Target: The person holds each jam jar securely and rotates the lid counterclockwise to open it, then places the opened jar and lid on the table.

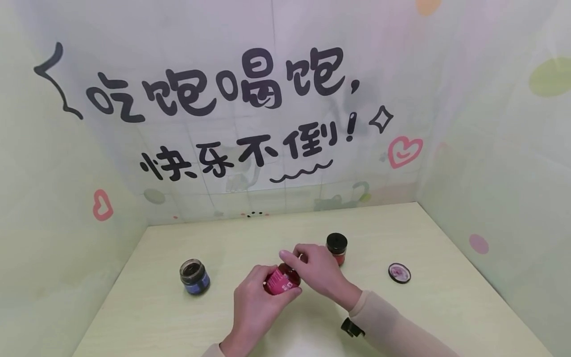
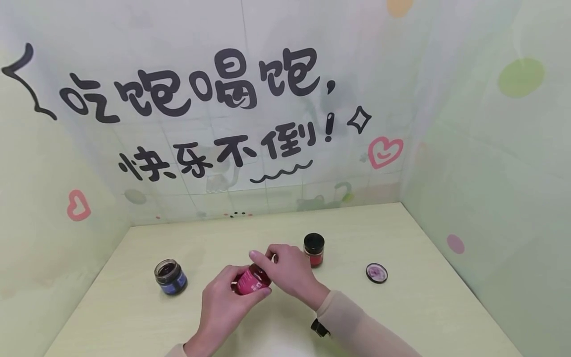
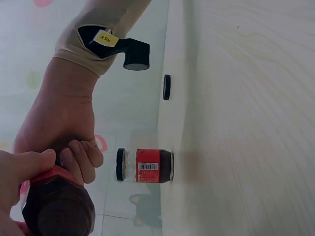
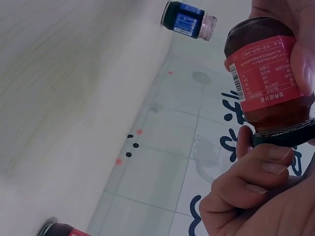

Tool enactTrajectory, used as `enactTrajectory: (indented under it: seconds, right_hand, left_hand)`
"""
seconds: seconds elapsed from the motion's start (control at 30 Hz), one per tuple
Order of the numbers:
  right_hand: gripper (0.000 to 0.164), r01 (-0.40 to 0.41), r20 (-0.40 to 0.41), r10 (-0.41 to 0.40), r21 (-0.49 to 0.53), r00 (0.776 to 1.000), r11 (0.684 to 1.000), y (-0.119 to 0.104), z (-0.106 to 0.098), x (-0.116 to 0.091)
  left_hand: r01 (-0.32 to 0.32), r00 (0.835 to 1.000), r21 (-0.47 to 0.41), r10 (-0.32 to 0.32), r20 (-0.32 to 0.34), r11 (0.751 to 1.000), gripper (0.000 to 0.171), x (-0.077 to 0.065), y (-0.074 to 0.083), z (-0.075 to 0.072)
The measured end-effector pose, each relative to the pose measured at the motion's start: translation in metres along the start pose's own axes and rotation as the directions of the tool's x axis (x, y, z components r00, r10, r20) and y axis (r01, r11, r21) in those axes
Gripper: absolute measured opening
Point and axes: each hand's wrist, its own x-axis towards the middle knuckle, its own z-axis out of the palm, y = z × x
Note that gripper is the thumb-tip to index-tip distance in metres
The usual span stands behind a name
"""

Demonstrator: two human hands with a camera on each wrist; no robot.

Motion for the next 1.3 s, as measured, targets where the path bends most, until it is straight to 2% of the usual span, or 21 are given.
enactTrajectory:
  seconds: [0.23, 0.53, 1.3]
  right_hand:
    - [0.038, 0.018, 0.025, -0.02, 0.094, 0.999, 0.995, 0.0027, 0.0015, -0.0012]
    - [0.027, 0.022, 0.038, -0.029, 0.161, 0.999, 0.987, 0.0045, 0.0024, -0.0039]
    - [0.023, 0.072, 0.053, -0.081, 0.155, 0.995, 0.985, 0.0072, 0.004, -0.0042]
  left_hand:
    - [0.011, 1.0, -0.014, -0.011, -0.004, 1.0, 0.052, 0.0004, -0.0019, -0.0024]
    - [0.042, 0.999, -0.009, -0.042, 0.029, 0.999, 0.051, -0.0002, -0.0037, -0.0046]
    - [0.114, 0.991, -0.028, -0.112, 0.07, 0.993, 0.048, 0.0003, -0.0089, -0.0058]
